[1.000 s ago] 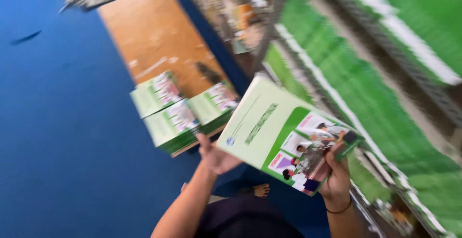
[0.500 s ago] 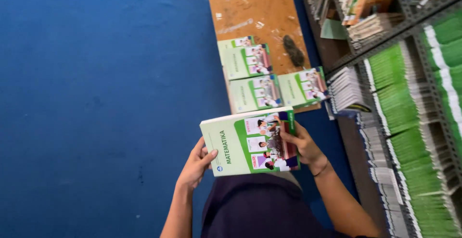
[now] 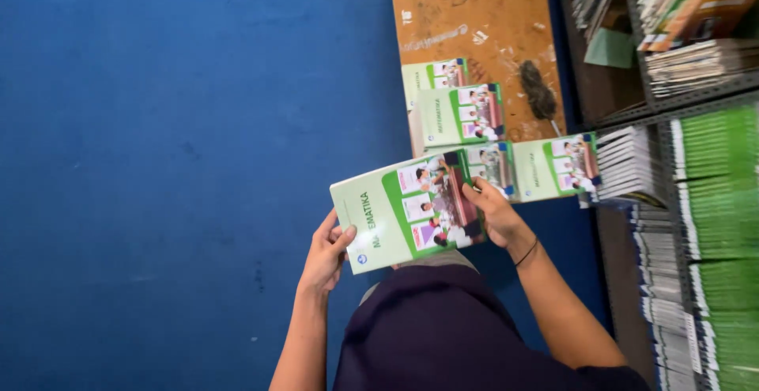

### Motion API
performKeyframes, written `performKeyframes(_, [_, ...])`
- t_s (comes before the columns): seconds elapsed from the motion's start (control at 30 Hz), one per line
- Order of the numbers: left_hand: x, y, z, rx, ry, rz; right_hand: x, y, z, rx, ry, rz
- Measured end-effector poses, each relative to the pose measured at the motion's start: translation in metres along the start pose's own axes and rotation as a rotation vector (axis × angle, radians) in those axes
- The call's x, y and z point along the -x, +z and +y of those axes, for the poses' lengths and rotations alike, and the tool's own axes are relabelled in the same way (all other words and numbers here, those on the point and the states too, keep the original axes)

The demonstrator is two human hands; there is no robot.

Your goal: The person repeatedly takes green-covered books from a metal shelf and places them onto a stack on a wooden table. The person handles the books by hand, moving them from the shelf to the table in a repetitive cycle.

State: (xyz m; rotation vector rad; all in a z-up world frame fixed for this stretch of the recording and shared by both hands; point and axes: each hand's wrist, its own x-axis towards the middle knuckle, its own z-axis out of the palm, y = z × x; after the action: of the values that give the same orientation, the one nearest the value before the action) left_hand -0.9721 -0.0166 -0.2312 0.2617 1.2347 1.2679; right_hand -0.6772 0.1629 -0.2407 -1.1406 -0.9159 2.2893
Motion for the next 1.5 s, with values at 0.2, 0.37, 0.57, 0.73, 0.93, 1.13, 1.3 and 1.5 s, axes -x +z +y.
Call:
performKeyframes(0.2, [-0.099, -0.01, 0.048, 0.04, -0.041, 0.002, -0.109, -0.041, -0.007, 0.003, 0.108, 0.084])
performKeyframes(0.37, [-0.188, 0.002, 0.101, -0.083, -0.125, -0.011, -0.18, -0.054, -0.043, -0.109, -0.008, 0.164])
performKeyframes(0.57, [-0.292, 0.034, 0.148, -0.139, -0.172, -0.026, -0.254, -0.085, -0.095, -0.071, -0.135, 0.233])
performKeyframes(0.73, [-0.402, 0.047, 0.147, -0.185, -0.177, -0.054, -0.321, -0.135, -0.12, 0.11, -0.2, 0.342])
performKeyframes(0.93, [-0.549, 0.047, 0.1, -0.284, -0.21, -0.06, -0.423, -0.212, -0.107, 0.151, -0.083, 0.496])
performKeyframes(1.13, [-0.669, 0.033, -0.006, -0.274, -0.291, -0.036, -0.508, -0.313, -0.041, 0.391, -0.053, 0.688])
performKeyframes(1.3, [-0.717, 0.015, -0.1, -0.277, -0.334, -0.004, -0.553, -0.404, 0.056, 0.364, -0.024, 0.654])
performKeyframes(1.5, [-0.739, -0.007, -0.193, -0.26, -0.324, 0.066, -0.578, -0.44, 0.106, 0.586, 0.086, 0.793])
